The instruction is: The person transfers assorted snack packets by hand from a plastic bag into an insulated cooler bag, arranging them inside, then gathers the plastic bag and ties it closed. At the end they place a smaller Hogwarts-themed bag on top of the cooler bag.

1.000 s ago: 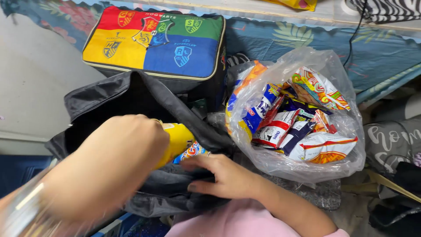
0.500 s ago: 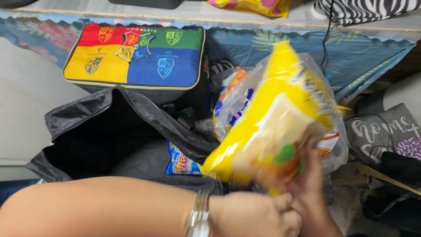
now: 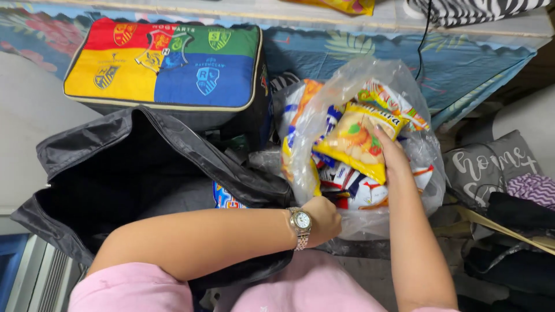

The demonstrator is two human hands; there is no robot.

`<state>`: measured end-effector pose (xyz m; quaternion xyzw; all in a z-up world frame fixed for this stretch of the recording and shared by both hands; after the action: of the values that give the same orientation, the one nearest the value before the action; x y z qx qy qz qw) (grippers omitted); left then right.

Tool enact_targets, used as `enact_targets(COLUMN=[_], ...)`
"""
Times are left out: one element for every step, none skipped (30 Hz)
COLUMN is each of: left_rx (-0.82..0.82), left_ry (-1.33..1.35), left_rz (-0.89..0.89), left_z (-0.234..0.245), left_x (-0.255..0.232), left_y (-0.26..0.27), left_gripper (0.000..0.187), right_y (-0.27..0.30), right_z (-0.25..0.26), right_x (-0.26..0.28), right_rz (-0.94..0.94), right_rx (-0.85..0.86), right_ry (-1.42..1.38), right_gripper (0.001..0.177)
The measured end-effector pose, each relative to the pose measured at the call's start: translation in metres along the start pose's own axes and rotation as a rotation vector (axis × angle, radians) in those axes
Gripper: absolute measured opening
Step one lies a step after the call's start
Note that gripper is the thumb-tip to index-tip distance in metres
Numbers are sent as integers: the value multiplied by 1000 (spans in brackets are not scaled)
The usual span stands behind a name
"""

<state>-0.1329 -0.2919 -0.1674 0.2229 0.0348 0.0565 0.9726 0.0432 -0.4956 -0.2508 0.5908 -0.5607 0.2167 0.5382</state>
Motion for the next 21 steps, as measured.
enact_targets(left_rx=[18,32,11,-10,-32,-153,-275,-248,-220,5,230,424,543,587,606,606,555,507,460,428,409], left_ry=[11,13,96,175,254,336,417,587,756,755,747,722,661,586,514,465,450,435,430,429,430], left_rz=[-9,-17,-14,-6,2,-78,-157,-263,-369,-365,-362,-334,-226,-76,65,195,292,379,450,497,537], left_z=[5,12,24,38,51,71,88,91,92,68,41,13,-14,-36,-57,-78,-95,-113,-132,-151,-169], left_x=[-4,-3,-2,1,5,2,5,7,12,17,20,28,44,70,97,119,139,156,169,178,183], left_y=[6,14,24,36,49,67,87,104,124,138,154,167,175,176,175,172,165,160,155,151,145], left_gripper=[23,23,21,20,20,35,59,50,43,34,30,29,29,28,28,28,27,27,27,27,27], right_y=[-8,-16,-22,-28,-27,-20,-6,11,31,49,67,86,103,116,128,140,152,162,172,183,194], right_z=[1,-2,-3,1,3,3,-1,-7,-16,-28,-45,-64,-87,-112,-135,-151,-165,-177,-188,-195,-200], right_x=[-5,-2,2,8,22,30,41,61,80,89,94,94,90,88,85,83,81,82,84,86,89], right_rz=[63,134,206,236,266,283,340,405,472,508,544,576,585,604,621,631,640,650,678,702,723], right_rx=[3,8,14,-59,-133,-208,-259,-311,-363,-328,-293,-257,-231,-200,-166,-114,-63,-16,52,112,171], right_ry=[60,119,179,378,577,775,933,1090,1246,1244,1241,1238,1376,1513,1649,1618,1586,1553,1467,1381,1293], right_gripper=[57,63,69,74,81,88,97,107,118,116,114,113,111,110,108,104,99,94,87,79,72])
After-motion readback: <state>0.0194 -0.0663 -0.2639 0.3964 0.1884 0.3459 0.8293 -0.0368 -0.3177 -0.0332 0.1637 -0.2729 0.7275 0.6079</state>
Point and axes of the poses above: each hand's wrist, its own y-axis away from the middle knuckle, its own z-axis out of the back of the hand, x = y × z, the point moved 10 cm from there along -y, towards the middle knuckle, and after that the axes turned 5 degrees about x, right-handed, at the moved point
